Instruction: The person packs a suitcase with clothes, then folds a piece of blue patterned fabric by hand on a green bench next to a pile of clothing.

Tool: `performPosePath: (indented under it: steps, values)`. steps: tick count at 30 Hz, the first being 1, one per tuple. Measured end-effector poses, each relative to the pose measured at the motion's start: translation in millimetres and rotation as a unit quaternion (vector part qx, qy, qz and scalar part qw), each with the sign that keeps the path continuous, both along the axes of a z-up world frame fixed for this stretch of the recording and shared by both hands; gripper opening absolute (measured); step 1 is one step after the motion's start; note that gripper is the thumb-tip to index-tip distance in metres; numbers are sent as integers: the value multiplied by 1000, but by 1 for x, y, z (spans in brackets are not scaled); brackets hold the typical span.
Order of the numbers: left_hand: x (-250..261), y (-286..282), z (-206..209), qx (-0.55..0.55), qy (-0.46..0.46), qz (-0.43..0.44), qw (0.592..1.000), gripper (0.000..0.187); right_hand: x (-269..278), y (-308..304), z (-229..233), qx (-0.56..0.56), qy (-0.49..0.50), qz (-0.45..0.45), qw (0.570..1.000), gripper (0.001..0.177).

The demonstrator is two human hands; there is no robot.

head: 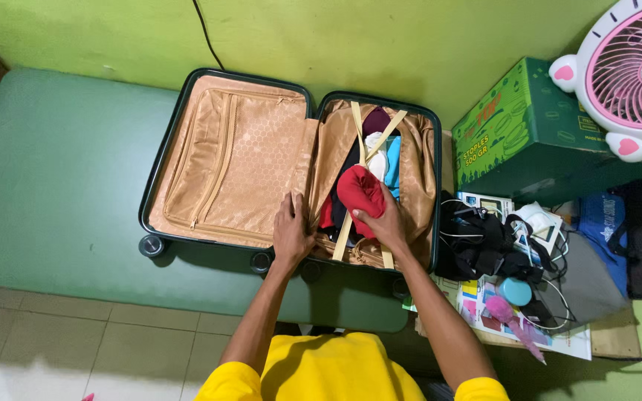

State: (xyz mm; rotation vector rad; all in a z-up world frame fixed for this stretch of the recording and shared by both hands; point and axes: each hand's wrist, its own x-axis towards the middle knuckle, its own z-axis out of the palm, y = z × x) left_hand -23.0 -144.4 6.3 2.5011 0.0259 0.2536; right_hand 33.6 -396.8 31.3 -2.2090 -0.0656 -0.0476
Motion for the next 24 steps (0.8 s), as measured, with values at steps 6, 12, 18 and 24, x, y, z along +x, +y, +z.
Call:
performPosePath:
  steps: [6,12,18,24]
  values:
    - [-2,-1,13,4,-2,-2,1000,102,3,3,17,-95,-83,47,991,106]
    - [1,-5,23,24,46,2,999,105,-12,19,45,-251,-106,93,958,102]
    - [19,-4,27,65,39,-31,997,90,-9,24,52,-330,-137,137,924,101]
    - [32,-4,18,94,-65,-104,988,57,4,0,41,-229,-99,129,960,98]
